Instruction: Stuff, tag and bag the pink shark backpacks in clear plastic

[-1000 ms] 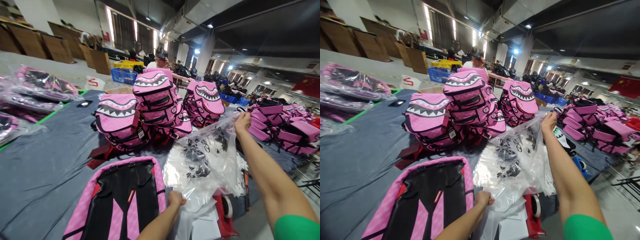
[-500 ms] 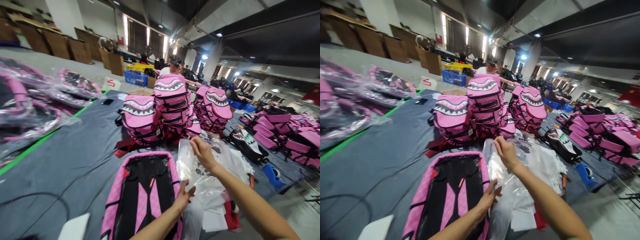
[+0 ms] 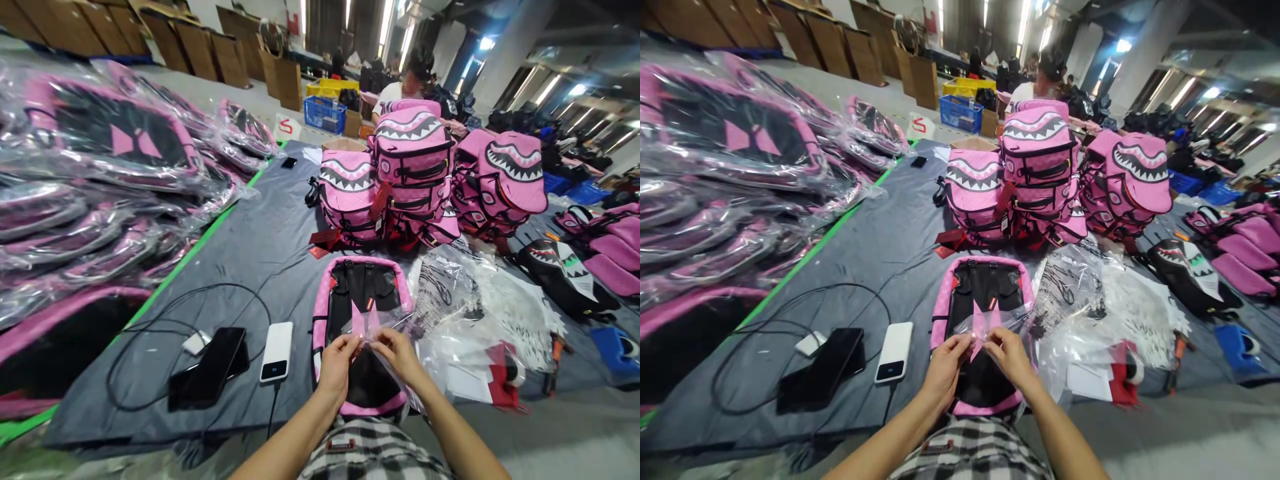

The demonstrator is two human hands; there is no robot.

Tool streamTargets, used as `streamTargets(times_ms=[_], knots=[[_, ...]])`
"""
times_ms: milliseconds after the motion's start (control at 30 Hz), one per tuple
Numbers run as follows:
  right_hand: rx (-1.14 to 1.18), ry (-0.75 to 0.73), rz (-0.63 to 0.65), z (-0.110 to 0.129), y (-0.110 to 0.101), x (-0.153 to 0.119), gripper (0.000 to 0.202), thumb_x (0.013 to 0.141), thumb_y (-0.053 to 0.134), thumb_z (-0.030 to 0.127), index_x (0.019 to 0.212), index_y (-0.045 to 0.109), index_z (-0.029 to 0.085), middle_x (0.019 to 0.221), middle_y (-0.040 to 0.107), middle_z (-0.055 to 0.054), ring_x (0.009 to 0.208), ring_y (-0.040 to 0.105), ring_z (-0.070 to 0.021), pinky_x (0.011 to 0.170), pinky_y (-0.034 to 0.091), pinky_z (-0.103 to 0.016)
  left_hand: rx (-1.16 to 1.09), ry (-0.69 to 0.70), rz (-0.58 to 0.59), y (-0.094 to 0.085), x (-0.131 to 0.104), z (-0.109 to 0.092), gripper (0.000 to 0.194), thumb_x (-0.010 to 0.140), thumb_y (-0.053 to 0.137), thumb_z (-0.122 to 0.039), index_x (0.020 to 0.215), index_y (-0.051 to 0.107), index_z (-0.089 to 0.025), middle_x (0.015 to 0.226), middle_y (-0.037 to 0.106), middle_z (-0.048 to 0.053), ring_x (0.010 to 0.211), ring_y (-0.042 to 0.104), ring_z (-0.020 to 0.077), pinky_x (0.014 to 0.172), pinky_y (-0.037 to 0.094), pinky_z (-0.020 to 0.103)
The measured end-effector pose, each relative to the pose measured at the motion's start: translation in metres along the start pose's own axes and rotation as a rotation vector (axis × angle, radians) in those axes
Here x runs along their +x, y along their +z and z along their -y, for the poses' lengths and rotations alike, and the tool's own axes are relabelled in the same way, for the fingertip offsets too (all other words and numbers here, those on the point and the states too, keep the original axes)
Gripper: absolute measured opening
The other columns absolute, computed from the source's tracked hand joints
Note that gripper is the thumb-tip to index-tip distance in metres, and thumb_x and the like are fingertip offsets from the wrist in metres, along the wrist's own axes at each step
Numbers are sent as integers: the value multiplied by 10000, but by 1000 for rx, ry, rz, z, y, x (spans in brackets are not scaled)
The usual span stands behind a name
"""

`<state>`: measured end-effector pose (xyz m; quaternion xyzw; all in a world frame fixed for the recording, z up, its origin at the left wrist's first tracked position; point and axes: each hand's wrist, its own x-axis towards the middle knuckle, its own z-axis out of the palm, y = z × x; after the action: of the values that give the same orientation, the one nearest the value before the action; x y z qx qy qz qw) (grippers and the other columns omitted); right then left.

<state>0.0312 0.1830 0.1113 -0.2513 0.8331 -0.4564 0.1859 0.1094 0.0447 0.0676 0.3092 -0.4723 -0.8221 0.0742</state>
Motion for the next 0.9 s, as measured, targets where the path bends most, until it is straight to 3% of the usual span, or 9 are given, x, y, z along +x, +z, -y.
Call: streamTargets(times_ms=[167,233,300,367,433,533,633,767,900], knots=[[135,97,-193,0,-8,6,318,901,488,510,749,527,233,677,593,3,661,588,-186,674,464,-296,219,192,-29,-14,3,-10,435,663,746,-557,581,508,-203,583,496,-47,603,478,126,667,440,275],[121,137,-306,3,-8,10,324,913,415,532,755,462,252,639,547,17,615,568,-189,633,460,-299,323,258,-15,-18,2,-14,339,649,753,-455,597,522,-213,639,539,-30,670,520,159,737,463,310],[28,140,-380,10,-3,12,307,920,373,516,763,431,260,622,508,28,589,543,-188,601,433,-292,475,401,10,-14,0,-16,226,649,728,-352,795,634,-209,879,654,29,889,598,226,903,475,387],[-88,98,-387,19,4,9,286,939,375,488,796,458,254,647,523,27,592,545,-181,603,410,-282,667,589,28,-3,0,-15,441,689,685,-309,1115,638,-201,1166,653,94,1118,586,280,1032,436,462],[-204,32,-345,27,10,0,235,947,438,456,891,520,243,692,579,20,593,564,-174,601,396,-273,797,719,44,10,5,-14,427,788,614,-308,1199,623,-192,1163,667,114,1081,629,275,977,491,446],[-453,-94,-331,25,4,-19,169,899,520,302,1034,595,233,822,673,-27,679,620,-190,612,392,-270,786,765,71,20,17,-19,283,946,438,-302,1014,692,-195,915,717,77,824,689,213,764,556,331],[-650,-3,-535,3,-29,-44,278,881,445,203,1061,654,231,937,694,-73,709,631,-197,599,390,-278,764,1028,40,10,18,-36,296,985,440,-262,1097,705,-195,932,742,77,839,701,205,770,560,307],[-737,288,-976,-33,-96,-95,346,914,401,330,1029,706,214,1010,663,-123,761,635,-229,647,444,-324,877,1538,48,-24,5,-55,482,952,494,-104,1406,564,-251,981,730,70,924,695,213,907,548,337],[-660,462,-1103,-71,-130,-168,404,835,426,498,943,714,236,1094,668,-164,868,668,-318,715,511,-436,1095,1432,159,-75,4,-34,483,946,525,-121,1409,549,-256,748,681,24,699,668,194,780,566,316]])
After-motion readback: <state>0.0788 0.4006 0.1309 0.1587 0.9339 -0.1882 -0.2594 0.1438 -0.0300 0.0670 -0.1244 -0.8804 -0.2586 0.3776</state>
